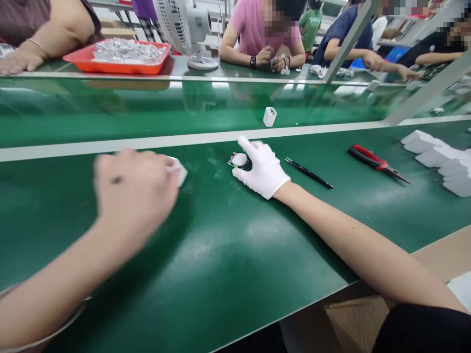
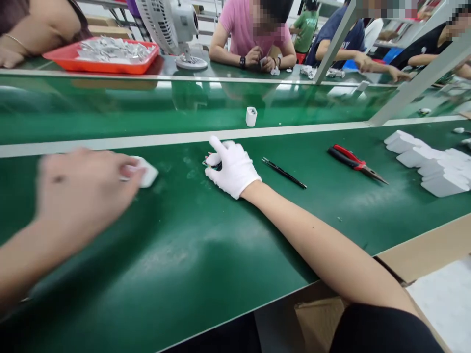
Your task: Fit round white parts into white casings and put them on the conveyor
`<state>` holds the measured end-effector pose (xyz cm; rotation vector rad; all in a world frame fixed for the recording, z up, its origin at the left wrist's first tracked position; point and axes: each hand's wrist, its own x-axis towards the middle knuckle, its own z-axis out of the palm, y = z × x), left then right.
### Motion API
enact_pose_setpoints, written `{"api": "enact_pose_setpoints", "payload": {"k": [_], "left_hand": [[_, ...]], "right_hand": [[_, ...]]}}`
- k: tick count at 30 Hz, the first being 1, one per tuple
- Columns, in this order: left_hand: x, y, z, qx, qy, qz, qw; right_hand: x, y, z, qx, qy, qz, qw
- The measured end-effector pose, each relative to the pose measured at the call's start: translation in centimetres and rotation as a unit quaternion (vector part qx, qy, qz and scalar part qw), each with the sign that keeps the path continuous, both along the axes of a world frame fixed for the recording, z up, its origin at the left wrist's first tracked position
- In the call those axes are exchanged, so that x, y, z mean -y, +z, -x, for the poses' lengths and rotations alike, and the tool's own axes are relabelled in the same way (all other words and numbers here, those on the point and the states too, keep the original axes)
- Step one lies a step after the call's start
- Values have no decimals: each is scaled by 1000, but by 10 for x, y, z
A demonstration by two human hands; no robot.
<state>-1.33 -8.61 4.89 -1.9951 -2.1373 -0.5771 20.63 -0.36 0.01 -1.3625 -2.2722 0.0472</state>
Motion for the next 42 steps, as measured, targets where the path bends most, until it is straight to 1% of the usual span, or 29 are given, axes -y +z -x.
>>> {"api": "enact_pose_setpoints", "payload": {"k": [1, 2, 4, 6, 8, 10, 12, 15, 17, 20, 22, 23, 25, 27, 29, 33, 35, 36, 38, 40, 41, 42], "left_hand": [[-8, -5, -13, -34, -32, 14, 999], [-16, -11, -23, -39, -50, -12, 998], [-27, -22, -31, -22, -71, -75, 994], [-34, -31, -28, 23, -74, -115, 990], [-37, -37, -20, 75, -73, -126, 987], [-37, -40, -14, 124, -76, -142, 979], [-35, -40, -12, 161, -72, -154, 972], [-31, -40, -13, 205, -46, -126, 970], [-30, -41, -13, 237, -46, -90, 966], [-31, -44, -12, 275, -78, -19, 958], [-33, -44, -11, 281, -101, 16, 954], [-34, -44, -11, 277, -115, 20, 954], [-33, -42, -12, 264, -148, -12, 953], [-32, -40, -14, 237, -173, -80, 953], [-29, -38, -16, 202, -188, -140, 951], [-25, -36, -16, 159, -227, -201, 940], [-25, -35, -15, 146, -245, -226, 931], [-25, -35, -14, 142, -252, -236, 928], [-25, -35, -13, 138, -263, -246, 923], [-25, -35, -12, 137, -269, -246, 921], [-25, -35, -12, 137, -270, -243, 921], [-25, -35, -12, 137, -271, -240, 922]], "right_hand": [[-1, 0, -1, 9, 0, 16, 1000], [-2, -1, -1, 12, -4, 30, 999], [-4, -1, -2, 0, -12, 50, 999], [-4, 0, -1, -15, -16, 54, 998], [-4, 0, 0, -14, -17, 52, 998], [-4, -1, 1, -13, -20, 49, 999], [-5, -2, 1, -32, -22, 49, 998], [-5, -5, 1, -109, -8, 51, 993], [-4, -6, 2, -172, 9, 53, 984], [-1, -4, 4, -242, 16, 64, 968], [4, 0, 7, -283, 11, 84, 955], [7, 3, 9, -310, 12, 90, 946], [18, 9, 14, -369, 25, 91, 925], [32, 15, 20, -408, 60, 72, 908], [46, 19, 27, -401, 95, 35, 910], [62, 22, 35, -306, 127, -99, 938], [62, 22, 36, -261, 148, -163, 940], [62, 22, 36, -248, 159, -183, 938], [60, 20, 37, -247, 170, -207, 931], [59, 18, 37, -265, 174, -209, 925], [59, 17, 37, -276, 177, -198, 924], [58, 16, 37, -286, 179, -172, 925]]}}
